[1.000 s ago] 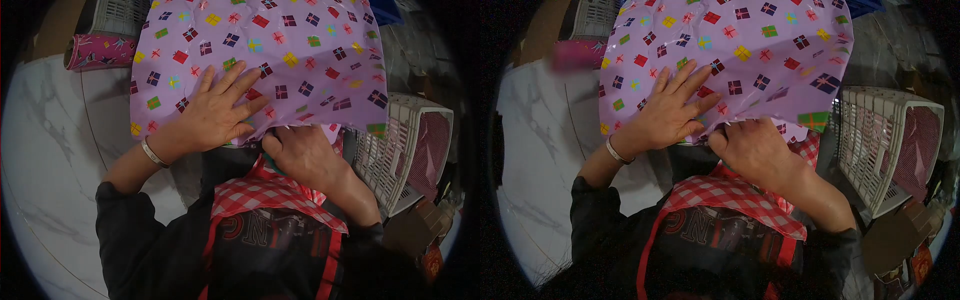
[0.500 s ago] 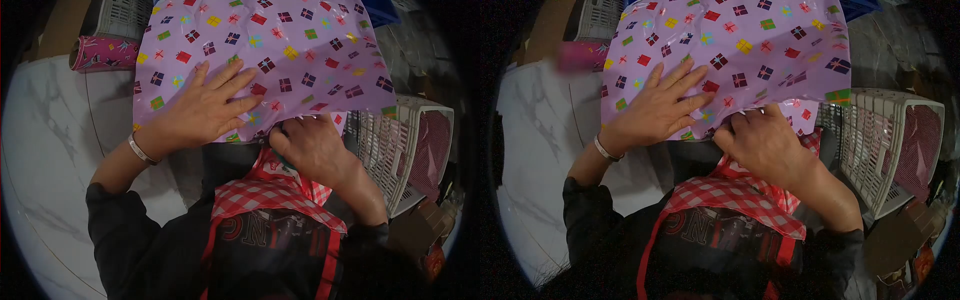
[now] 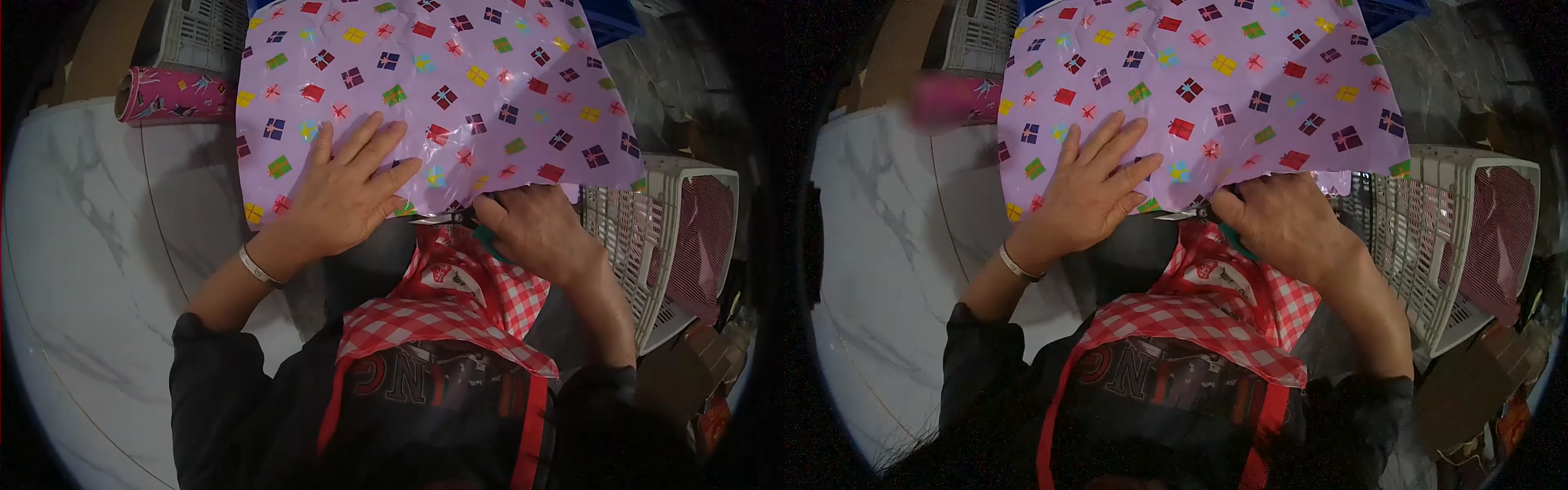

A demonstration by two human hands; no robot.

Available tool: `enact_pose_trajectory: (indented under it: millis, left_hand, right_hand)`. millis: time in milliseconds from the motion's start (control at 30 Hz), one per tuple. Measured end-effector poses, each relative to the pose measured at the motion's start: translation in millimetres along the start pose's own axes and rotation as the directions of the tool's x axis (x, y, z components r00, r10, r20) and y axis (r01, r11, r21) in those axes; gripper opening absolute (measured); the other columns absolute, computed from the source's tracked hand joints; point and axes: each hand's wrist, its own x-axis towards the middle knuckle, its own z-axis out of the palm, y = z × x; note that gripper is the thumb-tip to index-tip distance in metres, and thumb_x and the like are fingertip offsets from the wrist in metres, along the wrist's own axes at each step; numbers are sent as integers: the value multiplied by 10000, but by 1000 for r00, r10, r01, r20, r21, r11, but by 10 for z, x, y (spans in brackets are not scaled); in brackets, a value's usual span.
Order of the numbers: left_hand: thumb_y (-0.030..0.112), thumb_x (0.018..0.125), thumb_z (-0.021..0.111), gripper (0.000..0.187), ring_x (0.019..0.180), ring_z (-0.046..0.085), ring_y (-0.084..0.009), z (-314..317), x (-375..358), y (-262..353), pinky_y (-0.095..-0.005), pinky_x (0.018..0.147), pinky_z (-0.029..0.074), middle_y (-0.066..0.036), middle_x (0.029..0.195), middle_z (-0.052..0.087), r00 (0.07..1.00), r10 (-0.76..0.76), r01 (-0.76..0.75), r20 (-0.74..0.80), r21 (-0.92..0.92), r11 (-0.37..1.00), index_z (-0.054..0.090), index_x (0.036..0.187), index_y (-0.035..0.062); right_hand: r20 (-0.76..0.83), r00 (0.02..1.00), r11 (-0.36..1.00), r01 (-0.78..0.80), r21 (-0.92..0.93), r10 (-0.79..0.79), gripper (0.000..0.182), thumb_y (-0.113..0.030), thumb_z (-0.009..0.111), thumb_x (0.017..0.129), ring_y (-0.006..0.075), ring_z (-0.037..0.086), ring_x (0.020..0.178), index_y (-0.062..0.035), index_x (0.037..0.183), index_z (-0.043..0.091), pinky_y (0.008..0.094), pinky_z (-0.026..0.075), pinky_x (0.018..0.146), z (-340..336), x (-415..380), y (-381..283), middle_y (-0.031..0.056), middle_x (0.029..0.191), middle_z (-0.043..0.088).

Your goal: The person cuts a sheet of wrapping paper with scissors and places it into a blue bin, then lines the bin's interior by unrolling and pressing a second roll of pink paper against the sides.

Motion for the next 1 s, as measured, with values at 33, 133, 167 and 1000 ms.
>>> enact_pose_trajectory:
  millis: [33, 133, 167, 1000]
  left_hand:
    - [296, 901, 573, 453, 1422, 254, -318, 13, 2, 5, -635, 1093, 170, -111, 1518, 330, 1000, -5, 5, -10, 2, 1000, 540, 1339, 186]
    - [306, 896, 580, 461, 1424, 251, -315, -2, 13, 16, -645, 1089, 167, -102, 1523, 326, 1000, -12, 11, -8, -9, 1000, 539, 1343, 204]
    - [308, 895, 582, 463, 1425, 249, -314, -12, 15, 19, -642, 1091, 168, -99, 1526, 322, 1000, -20, 20, 2, -14, 1000, 538, 1345, 209]
    - [313, 907, 554, 467, 1428, 234, -334, -7, -13, -58, -633, 1091, 157, -108, 1539, 297, 1000, 5, -3, 27, -80, 997, 528, 1358, 196]
  right_hand:
    - [-1, 1000, 1000, 0, -2, 0, 292, -101, 674, 642, 298, 629, 752, -68, 911, 564, 413, 483, 644, -1, 11, -1, 101, 819, 623]
    - [-56, 998, 999, 34, -35, -36, 344, -117, 695, 632, 300, 627, 811, -74, 947, 564, 419, 478, 680, -26, 56, -23, 107, 879, 626]
    - [-66, 997, 999, 46, -26, -48, 353, -121, 695, 637, 301, 626, 816, -78, 959, 559, 421, 473, 695, -44, 75, -29, 102, 885, 625]
    - [-65, 994, 993, 97, 67, -93, 288, -137, 704, 670, 297, 611, 873, -81, 900, 541, 433, 452, 734, -42, 205, -84, 88, 863, 607]
